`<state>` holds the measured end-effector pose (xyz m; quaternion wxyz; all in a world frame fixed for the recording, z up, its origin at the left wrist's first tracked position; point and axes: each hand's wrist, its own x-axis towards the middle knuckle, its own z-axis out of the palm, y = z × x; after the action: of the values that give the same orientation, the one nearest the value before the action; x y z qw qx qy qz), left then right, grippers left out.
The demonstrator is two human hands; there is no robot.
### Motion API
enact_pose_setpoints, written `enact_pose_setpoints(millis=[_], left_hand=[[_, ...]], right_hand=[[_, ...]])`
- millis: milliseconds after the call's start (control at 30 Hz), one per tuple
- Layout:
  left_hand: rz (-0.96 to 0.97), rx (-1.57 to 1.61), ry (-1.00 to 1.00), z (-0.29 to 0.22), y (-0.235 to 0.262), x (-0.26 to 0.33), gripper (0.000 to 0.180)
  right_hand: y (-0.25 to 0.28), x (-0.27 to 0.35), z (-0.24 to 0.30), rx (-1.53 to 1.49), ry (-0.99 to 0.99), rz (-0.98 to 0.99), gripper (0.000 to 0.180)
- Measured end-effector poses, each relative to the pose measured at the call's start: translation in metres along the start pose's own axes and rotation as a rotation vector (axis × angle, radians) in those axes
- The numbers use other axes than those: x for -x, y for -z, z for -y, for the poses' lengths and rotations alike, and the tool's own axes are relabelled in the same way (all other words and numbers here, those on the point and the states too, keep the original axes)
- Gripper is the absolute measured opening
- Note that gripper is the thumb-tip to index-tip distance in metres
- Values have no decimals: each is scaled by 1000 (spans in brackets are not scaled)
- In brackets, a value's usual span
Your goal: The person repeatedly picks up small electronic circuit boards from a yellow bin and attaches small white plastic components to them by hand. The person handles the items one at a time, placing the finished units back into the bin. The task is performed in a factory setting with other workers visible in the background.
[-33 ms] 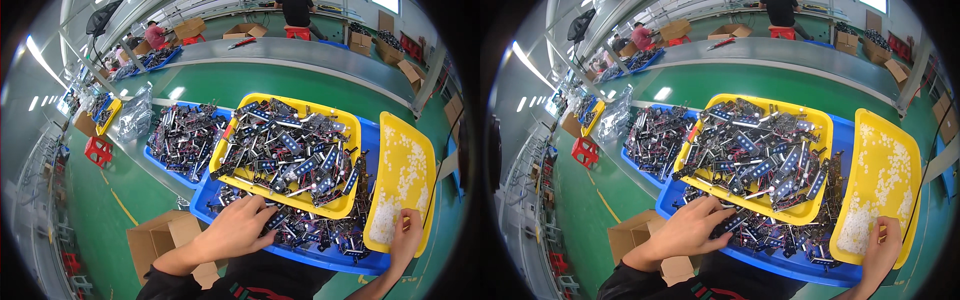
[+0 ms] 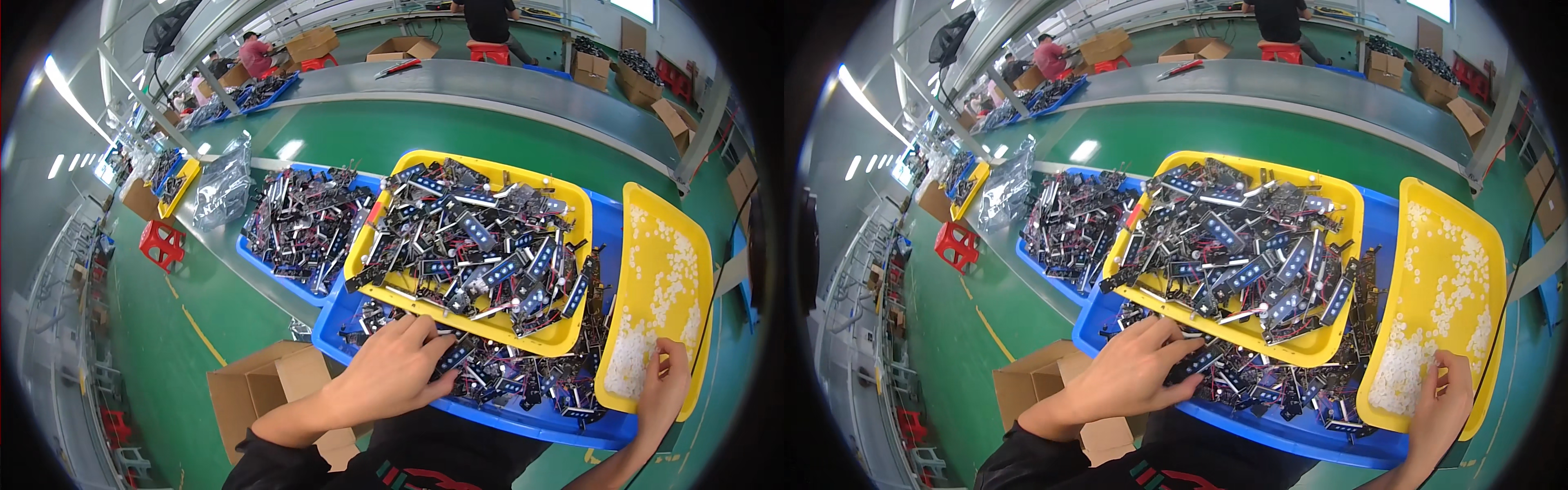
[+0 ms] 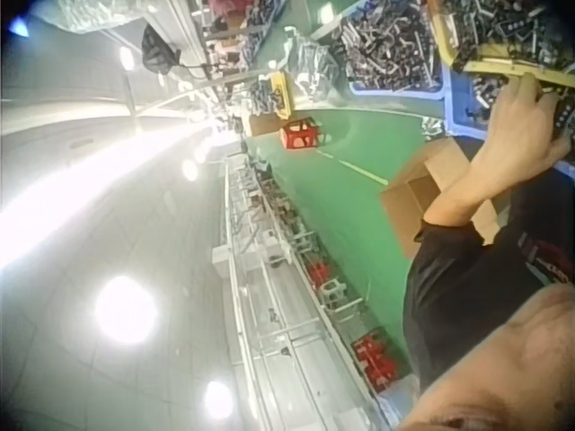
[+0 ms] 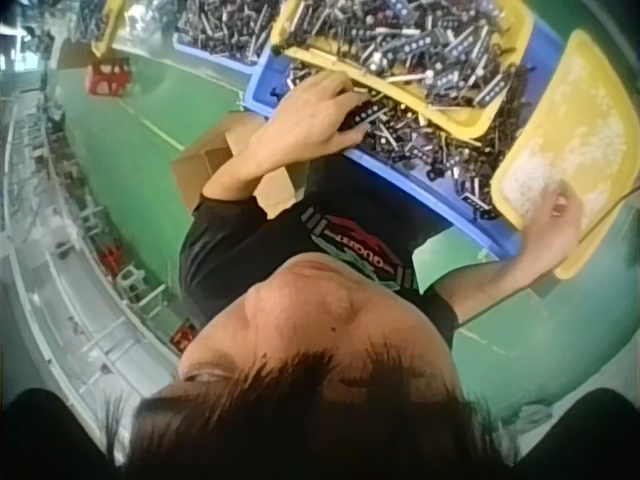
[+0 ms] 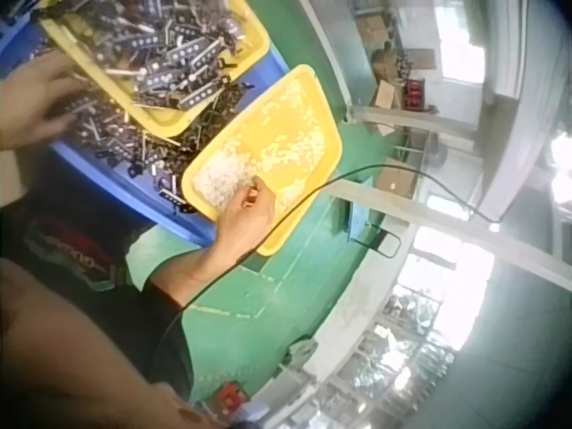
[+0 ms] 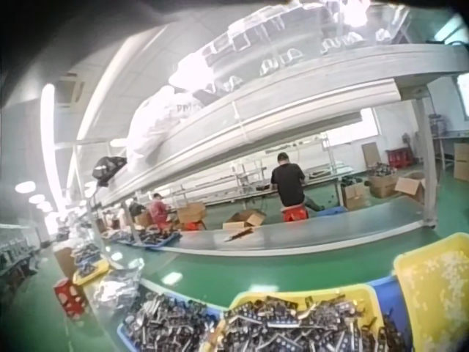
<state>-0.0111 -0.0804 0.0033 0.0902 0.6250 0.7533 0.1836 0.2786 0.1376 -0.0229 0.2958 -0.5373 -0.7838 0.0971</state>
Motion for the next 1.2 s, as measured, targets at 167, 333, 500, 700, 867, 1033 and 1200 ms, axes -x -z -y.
enact_pose_setpoints(millis=[167,333,500,700,867,1033,1200], left_hand=[[-49,23,-6,-2,-3,-4,27],[-42,153,54,-1,4,-13,25],[-57,334,154,8,16,-13,27],[-100,1239,200,11,14,-14,28],[-142,1706,106,-3,-2,-24,44],[-201,1781,91,-20,-23,-30,30],[-351,1673,94,-52,-28,-36,22]], right_hand=[[1,0,1,18,79,-39,16],[5,5,-1,-131,13,-156,14],[3,-1,20,-80,240,-68,17],[4,1,27,-122,338,-160,22],[4,21,72,-635,230,-41,21],[-5,33,103,-1057,361,179,17],[-11,51,115,-1478,-116,358,22]])
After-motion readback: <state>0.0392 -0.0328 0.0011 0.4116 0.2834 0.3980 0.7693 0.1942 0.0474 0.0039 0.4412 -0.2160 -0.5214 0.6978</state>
